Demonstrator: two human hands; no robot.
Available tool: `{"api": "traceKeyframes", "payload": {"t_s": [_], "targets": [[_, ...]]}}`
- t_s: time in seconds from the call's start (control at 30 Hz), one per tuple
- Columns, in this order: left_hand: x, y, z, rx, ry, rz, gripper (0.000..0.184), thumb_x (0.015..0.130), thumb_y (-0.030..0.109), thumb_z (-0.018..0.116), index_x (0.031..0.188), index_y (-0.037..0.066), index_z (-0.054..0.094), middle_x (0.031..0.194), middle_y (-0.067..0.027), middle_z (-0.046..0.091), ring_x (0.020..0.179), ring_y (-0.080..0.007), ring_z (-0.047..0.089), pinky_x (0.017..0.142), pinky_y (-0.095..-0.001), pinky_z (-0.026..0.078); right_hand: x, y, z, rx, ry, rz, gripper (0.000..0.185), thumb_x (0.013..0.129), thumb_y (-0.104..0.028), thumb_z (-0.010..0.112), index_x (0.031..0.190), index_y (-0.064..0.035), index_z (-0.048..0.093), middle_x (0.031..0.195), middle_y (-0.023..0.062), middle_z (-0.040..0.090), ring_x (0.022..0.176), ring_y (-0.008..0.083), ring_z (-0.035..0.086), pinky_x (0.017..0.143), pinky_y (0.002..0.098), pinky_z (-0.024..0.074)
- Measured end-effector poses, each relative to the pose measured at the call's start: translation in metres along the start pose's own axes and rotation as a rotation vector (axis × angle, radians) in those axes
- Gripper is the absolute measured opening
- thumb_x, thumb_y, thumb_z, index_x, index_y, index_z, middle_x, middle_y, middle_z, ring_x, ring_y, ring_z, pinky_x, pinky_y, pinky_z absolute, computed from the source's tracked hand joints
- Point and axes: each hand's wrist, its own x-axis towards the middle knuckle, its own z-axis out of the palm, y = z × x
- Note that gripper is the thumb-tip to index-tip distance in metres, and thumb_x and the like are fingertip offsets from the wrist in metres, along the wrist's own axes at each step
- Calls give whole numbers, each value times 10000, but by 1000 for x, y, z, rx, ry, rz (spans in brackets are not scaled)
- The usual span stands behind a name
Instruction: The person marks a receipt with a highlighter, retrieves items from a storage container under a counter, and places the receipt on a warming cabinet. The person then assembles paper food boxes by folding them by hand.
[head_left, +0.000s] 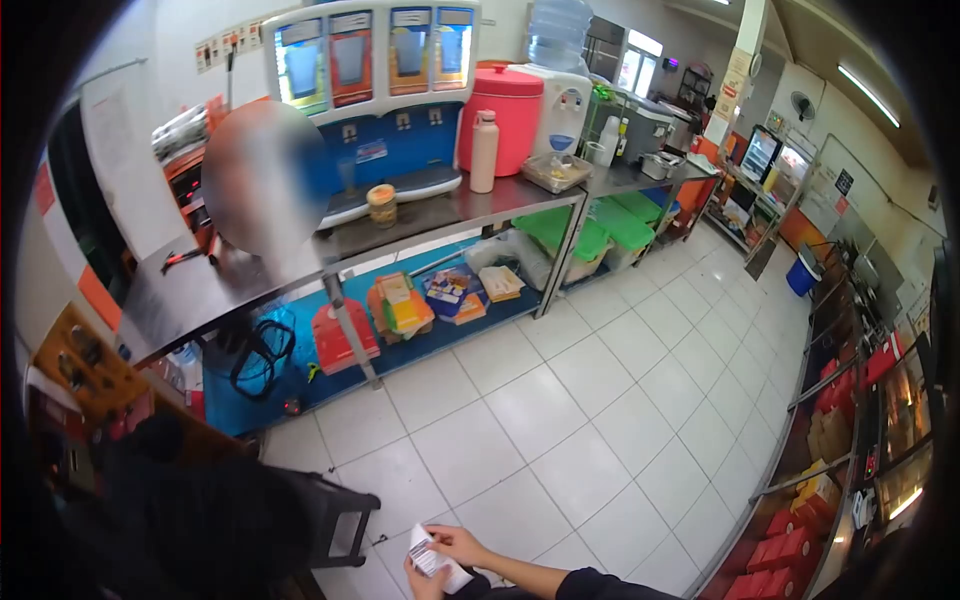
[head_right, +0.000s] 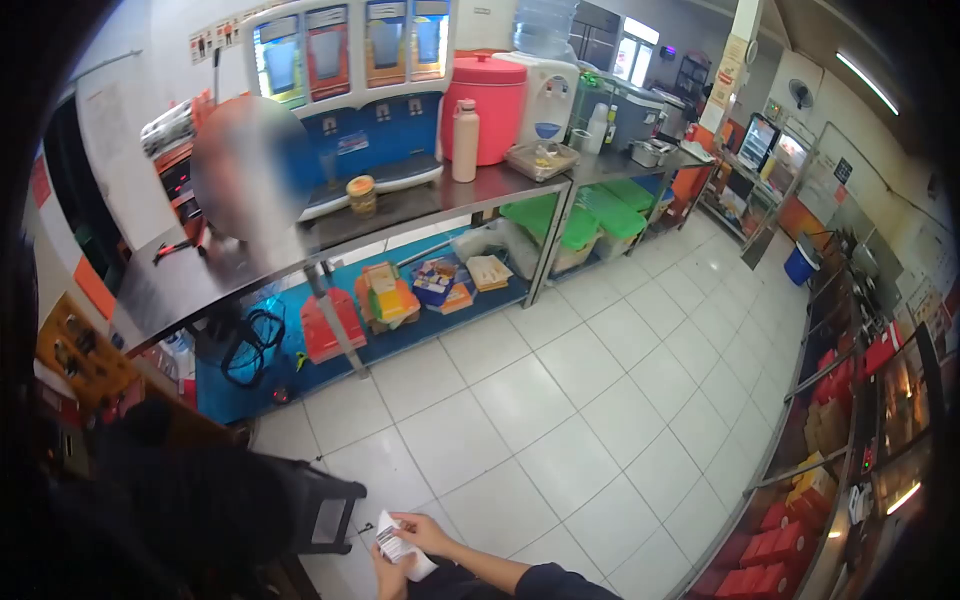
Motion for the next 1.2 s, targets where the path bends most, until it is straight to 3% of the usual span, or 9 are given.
{"api": "traceKeyframes", "payload": {"t_s": [0.2,0.27,0.33,0.4,0.53,0.67,1.0,1.1,1.2], "targets": [[195,25,93,-180,-213,-318,350,875,102,499,1188,-53,504,1113,-180,577,1013,-263,561,884,-406,433,100,-66,-150,-164,91,-68,550,883,-132,581,1370,-43,341,749,11,551,696,55,498,653,201,430],[269,82,165,39,-229,-219,316,864,105,505,1142,-38,545,988,-93,619,869,-175,594,778,-330,484,123,-101,-230,-159,291,47,602,856,-256,618,1358,-57,353,728,68,620,652,133,578,622,258,465],[352,143,247,33,-407,-209,412,860,210,565,1192,-28,512,1169,-180,535,969,-270,563,896,-482,428,131,-143,-316,78,441,111,561,867,-265,604,1329,-42,375,755,97,634,679,145,607,621,264,482],[415,221,344,171,-449,-8,291,910,88,436,1145,-60,522,1000,-114,616,843,-176,596,813,-302,490,127,-149,-410,64,581,62,469,873,-190,594,1280,-29,423,827,123,630,720,158,617,637,271,515],[549,273,540,-45,-569,206,295,925,75,376,1160,-52,501,1026,-131,616,896,-215,621,823,-306,486,98,-102,-593,191,986,120,441,827,-180,627,1179,45,486,748,132,635,617,188,627,578,276,509],[607,313,671,229,-608,478,262,905,47,392,1135,-46,478,918,-142,656,876,-220,633,826,-307,464,93,-100,-749,178,943,494,395,813,-189,640,1111,47,533,752,134,652,621,186,641,555,286,513],[690,208,827,198,-452,-84,274,815,118,566,1042,-35,557,915,-158,653,848,-254,651,783,-323,492,286,-197,-1203,-59,852,392,376,858,-344,570,1009,0,588,783,120,655,586,174,623,482,271,482],[752,160,893,863,-710,111,594,825,221,540,1357,51,337,1261,-223,482,1201,-366,431,1002,-418,345,378,-208,-1342,79,811,419,370,869,-345,559,995,1,587,782,127,653,581,171,621,482,257,480],[829,173,1023,917,-612,394,287,765,187,643,924,-51,628,1001,-212,612,906,-371,599,827,-358,471,491,-177,-1485,-28,916,150,342,865,-313,567,948,14,623,744,121,653,587,137,601,496,247,481]]}}
